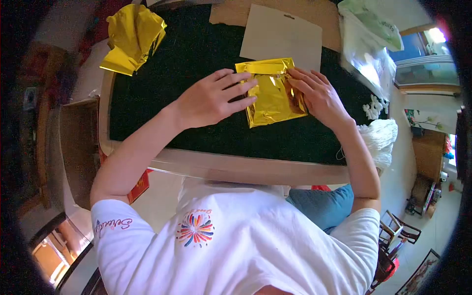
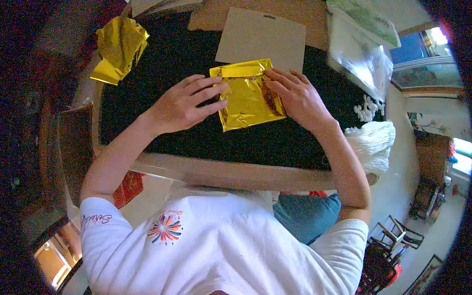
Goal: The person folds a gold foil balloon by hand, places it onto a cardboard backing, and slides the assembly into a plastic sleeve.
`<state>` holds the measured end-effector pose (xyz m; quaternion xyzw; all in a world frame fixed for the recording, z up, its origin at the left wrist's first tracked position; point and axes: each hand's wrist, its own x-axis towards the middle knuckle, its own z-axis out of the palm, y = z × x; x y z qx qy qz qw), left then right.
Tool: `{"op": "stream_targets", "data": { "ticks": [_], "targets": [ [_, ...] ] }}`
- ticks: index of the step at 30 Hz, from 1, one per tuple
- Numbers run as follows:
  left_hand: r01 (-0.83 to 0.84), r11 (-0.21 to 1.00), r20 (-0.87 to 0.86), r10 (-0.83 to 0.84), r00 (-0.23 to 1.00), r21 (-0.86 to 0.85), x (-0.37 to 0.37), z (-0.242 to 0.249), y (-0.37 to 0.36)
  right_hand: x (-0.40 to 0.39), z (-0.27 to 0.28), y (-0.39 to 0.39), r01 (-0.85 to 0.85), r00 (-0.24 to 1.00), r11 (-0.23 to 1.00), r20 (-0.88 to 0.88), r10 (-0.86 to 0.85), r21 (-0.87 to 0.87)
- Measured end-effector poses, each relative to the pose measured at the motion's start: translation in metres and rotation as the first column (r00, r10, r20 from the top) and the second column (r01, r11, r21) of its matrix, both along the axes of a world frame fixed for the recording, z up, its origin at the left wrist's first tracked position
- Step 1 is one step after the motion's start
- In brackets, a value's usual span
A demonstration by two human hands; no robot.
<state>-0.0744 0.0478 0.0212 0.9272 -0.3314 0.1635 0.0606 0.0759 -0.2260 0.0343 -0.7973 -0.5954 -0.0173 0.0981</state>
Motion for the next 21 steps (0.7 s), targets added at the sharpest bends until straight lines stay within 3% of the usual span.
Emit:
{"op": "stream_targets", "data": {
  "ticks": [3,8,11,21],
  "targets": [
    [0.020,0.998,0.085,-0.025,0.996,0.052,0.005,-0.007,-0.004,0.000,0.001,0.000,0.002,1.000,1.000,0.002,-0.002,-0.010],
    [0.054,0.998,0.200,-0.045,0.979,-0.039,-0.001,-0.014,-0.008,0.001,-0.001,0.000,-0.018,1.000,1.000,-0.007,0.018,0.012],
    [0.161,0.982,0.197,-0.139,0.970,-0.099,-0.015,-0.006,-0.013,0.003,-0.005,-0.002,-0.016,1.000,1.000,-0.014,0.016,0.027],
    [0.083,0.986,-0.006,-0.084,0.996,-0.145,-0.020,-0.011,-0.024,0.001,-0.003,0.000,-0.019,1.000,0.999,-0.022,0.020,0.046]
  ]
}}
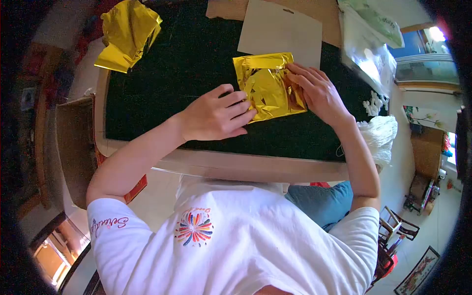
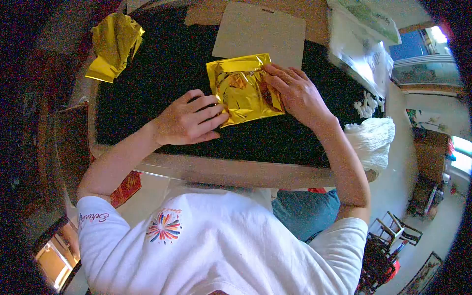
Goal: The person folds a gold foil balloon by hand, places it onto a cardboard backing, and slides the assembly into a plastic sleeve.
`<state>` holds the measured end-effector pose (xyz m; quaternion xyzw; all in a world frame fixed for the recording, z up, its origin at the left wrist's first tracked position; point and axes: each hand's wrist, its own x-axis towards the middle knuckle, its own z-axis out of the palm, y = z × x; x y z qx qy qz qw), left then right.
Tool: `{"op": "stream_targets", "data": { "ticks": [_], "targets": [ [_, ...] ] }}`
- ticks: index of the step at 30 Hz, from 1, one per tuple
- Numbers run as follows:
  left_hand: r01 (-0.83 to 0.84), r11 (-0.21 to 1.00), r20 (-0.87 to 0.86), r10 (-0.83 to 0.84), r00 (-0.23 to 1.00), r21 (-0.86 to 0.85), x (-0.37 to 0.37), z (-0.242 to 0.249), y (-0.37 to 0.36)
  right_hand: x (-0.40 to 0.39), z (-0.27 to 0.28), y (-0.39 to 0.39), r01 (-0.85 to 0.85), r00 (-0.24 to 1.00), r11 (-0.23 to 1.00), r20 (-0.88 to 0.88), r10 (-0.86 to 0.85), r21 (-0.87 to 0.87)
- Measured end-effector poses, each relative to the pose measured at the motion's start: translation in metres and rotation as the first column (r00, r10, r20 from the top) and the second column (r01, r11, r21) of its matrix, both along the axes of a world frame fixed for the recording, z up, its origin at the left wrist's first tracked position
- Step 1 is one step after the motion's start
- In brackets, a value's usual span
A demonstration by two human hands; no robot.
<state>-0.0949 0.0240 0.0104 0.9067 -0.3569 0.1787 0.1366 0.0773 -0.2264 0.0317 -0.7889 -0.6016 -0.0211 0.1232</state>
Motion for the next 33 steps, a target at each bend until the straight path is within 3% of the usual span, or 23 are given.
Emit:
{"op": "stream_targets", "data": {
  "ticks": [4,6,13,18,23,27,32,33],
  "targets": [
    [-0.055,0.998,-0.020,0.055,0.998,0.031,-0.001,0.003,-0.010,0.001,-0.001,0.000,0.011,1.000,1.000,-0.012,-0.011,-0.016],
    [-0.141,0.980,0.073,0.132,0.989,0.138,-0.002,0.003,-0.016,0.001,-0.002,0.000,0.021,0.999,0.999,-0.027,-0.022,-0.028],
    [-0.248,0.963,0.109,0.237,0.965,0.106,-0.002,-0.004,-0.018,0.001,-0.003,0.000,0.001,0.999,0.999,-0.033,0.000,0.032],
    [-0.336,0.941,0.077,0.338,0.938,-0.030,0.015,-0.007,-0.004,0.001,-0.005,-0.001,0.012,0.999,0.999,-0.039,-0.011,0.034],
    [-0.336,0.942,0.045,0.335,0.941,0.013,0.023,-0.010,0.007,0.000,-0.001,-0.001,0.021,0.999,1.000,-0.042,-0.020,0.020],
    [-0.332,0.937,-0.002,0.333,0.943,-0.107,0.029,0.001,0.011,-0.003,0.004,-0.001,0.026,0.999,1.000,-0.037,-0.025,0.012],
    [-0.300,0.930,-0.024,0.302,0.953,-0.212,0.042,0.009,0.017,0.000,-0.008,-0.001,0.039,0.999,0.991,-0.023,-0.036,0.131],
    [-0.306,0.921,-0.112,0.287,0.951,-0.241,0.046,0.012,0.020,0.001,-0.006,-0.001,0.040,0.999,0.990,-0.019,-0.038,0.133]
  ]
}}
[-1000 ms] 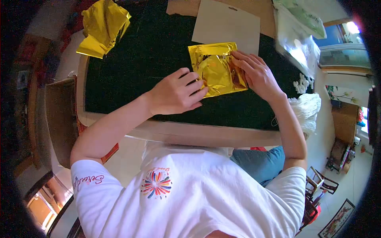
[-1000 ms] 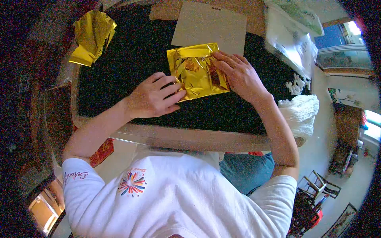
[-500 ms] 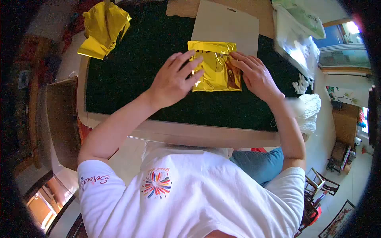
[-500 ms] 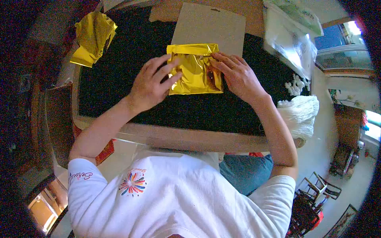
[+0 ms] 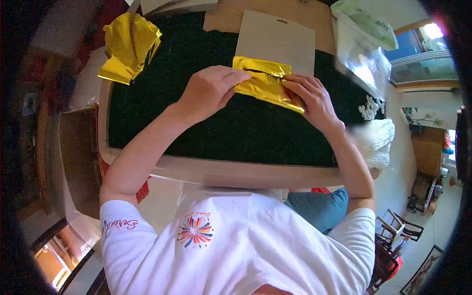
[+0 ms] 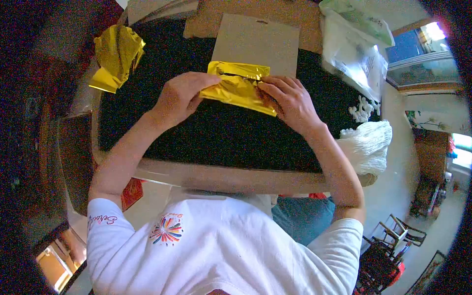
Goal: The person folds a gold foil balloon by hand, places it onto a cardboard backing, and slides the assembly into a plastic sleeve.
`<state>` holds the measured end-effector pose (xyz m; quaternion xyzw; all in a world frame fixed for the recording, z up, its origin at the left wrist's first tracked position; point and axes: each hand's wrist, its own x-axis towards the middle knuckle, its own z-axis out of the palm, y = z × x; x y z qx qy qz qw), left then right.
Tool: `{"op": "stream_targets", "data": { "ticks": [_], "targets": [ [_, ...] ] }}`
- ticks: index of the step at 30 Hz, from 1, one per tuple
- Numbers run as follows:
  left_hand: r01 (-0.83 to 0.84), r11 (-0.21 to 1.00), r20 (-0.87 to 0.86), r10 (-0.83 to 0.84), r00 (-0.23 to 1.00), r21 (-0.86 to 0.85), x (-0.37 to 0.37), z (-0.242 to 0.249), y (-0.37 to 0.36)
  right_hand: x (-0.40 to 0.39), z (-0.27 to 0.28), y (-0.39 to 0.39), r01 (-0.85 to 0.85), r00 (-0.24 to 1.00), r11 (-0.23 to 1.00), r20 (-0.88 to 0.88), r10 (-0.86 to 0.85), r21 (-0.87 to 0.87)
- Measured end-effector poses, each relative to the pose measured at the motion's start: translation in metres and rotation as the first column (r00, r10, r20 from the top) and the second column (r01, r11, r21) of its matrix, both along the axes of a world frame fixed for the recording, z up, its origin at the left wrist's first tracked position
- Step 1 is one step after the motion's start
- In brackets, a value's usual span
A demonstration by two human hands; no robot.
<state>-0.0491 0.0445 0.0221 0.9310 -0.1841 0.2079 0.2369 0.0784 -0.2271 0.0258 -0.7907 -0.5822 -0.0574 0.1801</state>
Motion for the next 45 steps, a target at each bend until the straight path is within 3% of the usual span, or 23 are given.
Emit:
{"op": "stream_targets", "data": {
  "ticks": [4,5,6,7,9,10,11,12,14,19,20,25,27,28,30,31,33,35,37,38,40,41,45],
  "targets": [
    [-0.018,0.993,-0.165,-0.001,0.986,-0.116,0.034,0.031,0.011,0.010,0.009,0.005,0.086,0.992,0.983,-0.106,-0.070,0.160],
    [-0.069,0.985,-0.300,0.019,0.954,-0.159,0.047,0.045,0.013,0.016,0.009,0.006,0.201,0.962,0.961,-0.222,-0.157,0.189],
    [-0.065,0.985,-0.292,0.017,0.956,-0.158,0.065,0.045,0.018,0.022,0.010,0.008,0.315,0.912,0.927,-0.337,-0.235,0.205],
    [-0.071,0.980,-0.342,0.003,0.940,-0.187,0.085,0.046,0.026,0.018,0.033,0.017,0.489,0.694,0.871,-0.626,-0.355,0.048],
    [-0.073,0.974,-0.384,-0.015,0.923,-0.213,0.116,0.046,0.034,0.045,0.027,0.024,0.453,0.688,0.884,-0.675,-0.264,0.116],
    [-0.155,0.907,-0.513,-0.074,0.855,-0.391,0.129,0.042,0.035,0.057,0.026,0.028,0.417,0.672,0.891,-0.721,-0.169,0.179],
    [-0.260,0.804,-0.616,-0.160,0.771,-0.535,0.139,0.038,0.037,0.065,0.029,0.030,0.432,0.650,0.896,-0.723,-0.235,0.097],
    [-0.254,0.807,-0.613,-0.162,0.774,-0.534,0.145,0.038,0.037,0.072,0.029,0.032,0.436,0.653,0.894,-0.720,-0.236,0.102],
    [-0.446,0.766,-0.820,-0.179,0.544,-0.463,0.156,0.036,0.037,0.087,0.026,0.037,0.474,0.365,0.853,-0.833,-0.416,-0.218],
    [-0.517,0.688,-0.827,-0.225,0.515,-0.509,0.166,0.012,0.037,0.111,0.008,0.034,0.492,0.073,0.811,-0.913,-0.402,-0.317],
    [-0.501,0.679,-0.798,-0.215,0.563,-0.536,0.162,0.009,0.038,0.112,0.011,0.036,0.495,0.058,0.805,-0.912,-0.406,-0.327],
    [-0.461,0.679,-0.748,-0.199,0.633,-0.571,0.155,0.007,0.033,0.108,0.019,0.044,0.482,0.090,0.780,-0.863,-0.497,-0.399],
    [-0.425,0.867,-0.665,0.159,0.730,-0.259,0.146,0.017,0.024,0.113,0.012,0.042,0.479,0.096,0.775,-0.853,-0.512,-0.411],
    [-0.423,0.868,-0.667,0.155,0.729,-0.261,0.142,0.015,0.018,0.114,0.010,0.041,0.477,0.110,0.773,-0.845,-0.524,-0.418],
    [-0.306,0.947,-0.181,0.319,0.930,0.098,0.134,0.007,0.005,0.113,0.014,0.042,0.476,0.124,0.772,-0.837,-0.533,-0.421],
    [-0.305,0.947,-0.182,0.318,0.930,0.098,0.128,0.002,-0.001,0.112,0.016,0.043,0.473,0.143,0.773,-0.830,-0.540,-0.421],
    [-0.089,0.969,-0.162,0.128,0.978,0.228,0.119,-0.012,-0.013,0.111,0.018,0.041,0.462,0.146,0.776,-0.826,-0.544,-0.429],
    [-0.104,0.954,-0.166,0.155,0.974,0.280,0.114,-0.024,-0.019,0.113,0.024,0.036,0.454,0.159,0.778,-0.820,-0.550,-0.434],
    [-0.111,0.938,-0.174,0.176,0.969,0.329,0.114,-0.032,-0.020,0.115,0.028,0.026,0.533,0.458,0.752,-0.615,-0.641,-0.387],
    [-0.106,0.942,-0.178,0.170,0.969,0.319,0.114,-0.034,-0.019,0.113,0.024,0.025,0.535,0.458,0.750,-0.613,-0.644,-0.388],
    [-0.097,0.947,-0.180,0.157,0.971,0.308,0.115,-0.034,-0.017,0.103,0.007,0.025,0.625,0.737,0.780,-0.347,-0.581,0.020],
    [-0.102,0.942,-0.176,0.165,0.971,0.318,0.114,-0.033,-0.018,0.097,0.002,0.029,0.528,0.849,0.844,-0.080,-0.522,0.097],
    [-0.129,0.942,-0.138,0.179,0.974,0.308,0.114,-0.034,-0.019,0.075,-0.010,0.060,0.393,0.919,0.910,-0.085,-0.384,0.133]
  ]
}}
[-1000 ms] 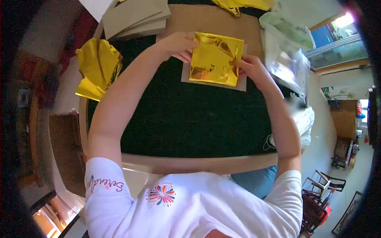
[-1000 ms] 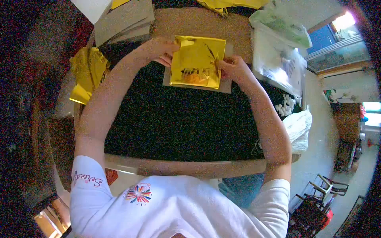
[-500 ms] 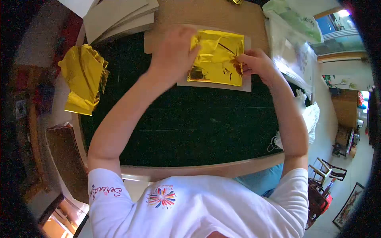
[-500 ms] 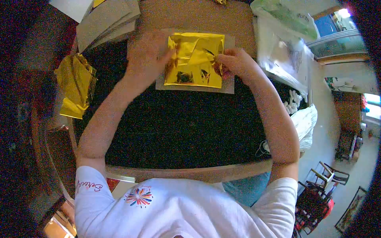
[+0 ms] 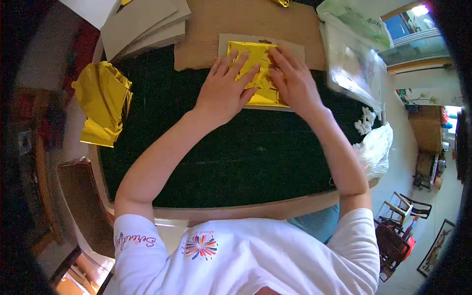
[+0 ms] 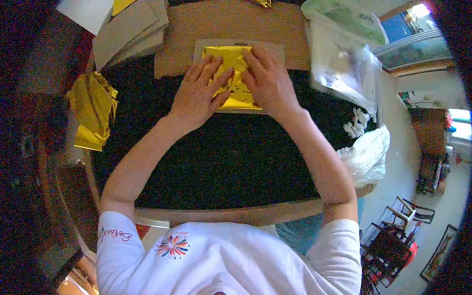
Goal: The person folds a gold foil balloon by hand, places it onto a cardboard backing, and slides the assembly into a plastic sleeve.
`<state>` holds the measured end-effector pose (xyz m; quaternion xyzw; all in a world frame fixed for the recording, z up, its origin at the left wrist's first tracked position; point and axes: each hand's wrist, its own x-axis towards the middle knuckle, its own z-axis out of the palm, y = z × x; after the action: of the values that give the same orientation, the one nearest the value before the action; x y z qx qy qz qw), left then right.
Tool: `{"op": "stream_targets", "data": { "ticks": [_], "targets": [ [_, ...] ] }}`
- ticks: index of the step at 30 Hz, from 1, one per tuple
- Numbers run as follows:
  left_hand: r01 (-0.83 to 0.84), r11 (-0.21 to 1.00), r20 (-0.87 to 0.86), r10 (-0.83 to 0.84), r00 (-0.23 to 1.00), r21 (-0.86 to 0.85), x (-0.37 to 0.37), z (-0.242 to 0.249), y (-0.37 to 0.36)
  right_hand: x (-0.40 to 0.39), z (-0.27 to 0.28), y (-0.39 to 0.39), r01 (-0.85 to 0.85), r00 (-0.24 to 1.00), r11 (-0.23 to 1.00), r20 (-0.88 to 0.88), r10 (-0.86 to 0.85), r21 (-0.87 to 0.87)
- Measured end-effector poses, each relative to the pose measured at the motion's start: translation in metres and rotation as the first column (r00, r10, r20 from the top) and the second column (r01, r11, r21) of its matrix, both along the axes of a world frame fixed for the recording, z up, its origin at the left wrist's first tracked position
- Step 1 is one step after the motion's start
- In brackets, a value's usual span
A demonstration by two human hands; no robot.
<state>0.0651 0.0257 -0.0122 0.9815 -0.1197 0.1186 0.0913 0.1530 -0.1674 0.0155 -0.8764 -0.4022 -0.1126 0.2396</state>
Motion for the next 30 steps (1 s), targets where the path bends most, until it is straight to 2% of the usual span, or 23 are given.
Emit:
{"op": "stream_targets", "data": {
  "ticks": [1,2,3,4,6,7,9,13,17,22,25,28,30],
  "targets": [
    [-0.002,1.000,0.004,0.002,1.000,0.002,0.000,0.000,0.001,-0.001,-0.011,0.002,0.006,0.999,0.999,0.041,-0.004,-0.053],
    [-0.076,0.994,0.055,0.080,0.995,-0.083,-0.001,0.000,0.000,-0.001,-0.018,0.002,0.014,0.997,0.994,0.081,-0.005,-0.107],
    [-0.144,0.974,0.096,0.162,0.982,-0.173,-0.004,0.000,-0.001,-0.001,-0.019,0.002,0.012,0.997,0.994,0.082,-0.003,-0.107],
    [-0.147,0.974,0.095,0.165,0.982,-0.174,-0.007,0.002,0.001,-0.001,-0.019,0.001,0.003,0.997,0.996,0.074,0.003,-0.085],
    [-0.164,0.923,-0.025,0.165,0.986,-0.347,-0.015,0.008,0.005,-0.002,-0.021,-0.002,-0.002,0.998,0.998,0.062,0.006,-0.062],
    [-0.161,0.924,-0.026,0.162,0.986,-0.347,-0.020,0.009,0.006,-0.002,-0.021,-0.004,-0.012,0.998,0.998,0.060,0.015,-0.061],
    [-0.157,0.959,-0.077,0.142,0.987,-0.236,-0.029,0.011,0.007,-0.004,-0.022,-0.007,-0.021,0.998,0.998,0.061,0.025,-0.057],
    [-0.185,0.956,-0.097,0.166,0.981,-0.227,-0.051,0.012,0.002,-0.013,-0.020,-0.012,-0.061,0.996,0.996,0.062,0.065,-0.071],
    [-0.140,0.971,-0.075,0.127,0.989,-0.194,-0.087,0.012,-0.006,-0.042,-0.017,-0.023,-0.103,0.994,0.990,0.023,0.106,-0.096],
    [-0.086,0.980,-0.037,0.080,0.996,-0.180,-0.140,0.011,-0.016,-0.099,-0.011,-0.037,-0.076,0.997,0.982,-0.031,0.071,-0.174],
    [-0.143,0.961,-0.010,0.145,0.989,-0.239,-0.140,0.019,-0.014,-0.104,-0.010,-0.041,-0.095,0.995,0.986,-0.029,0.092,-0.137],
    [-0.218,0.847,-0.013,0.242,0.970,-0.484,-0.116,0.026,-0.011,-0.102,-0.008,-0.042,-0.107,0.994,0.984,-0.029,0.104,-0.140],
    [-0.253,0.829,-0.063,0.256,0.965,-0.499,-0.099,0.029,-0.007,-0.098,-0.009,-0.042,-0.117,0.993,0.984,-0.040,0.112,-0.134]
  ]
}}
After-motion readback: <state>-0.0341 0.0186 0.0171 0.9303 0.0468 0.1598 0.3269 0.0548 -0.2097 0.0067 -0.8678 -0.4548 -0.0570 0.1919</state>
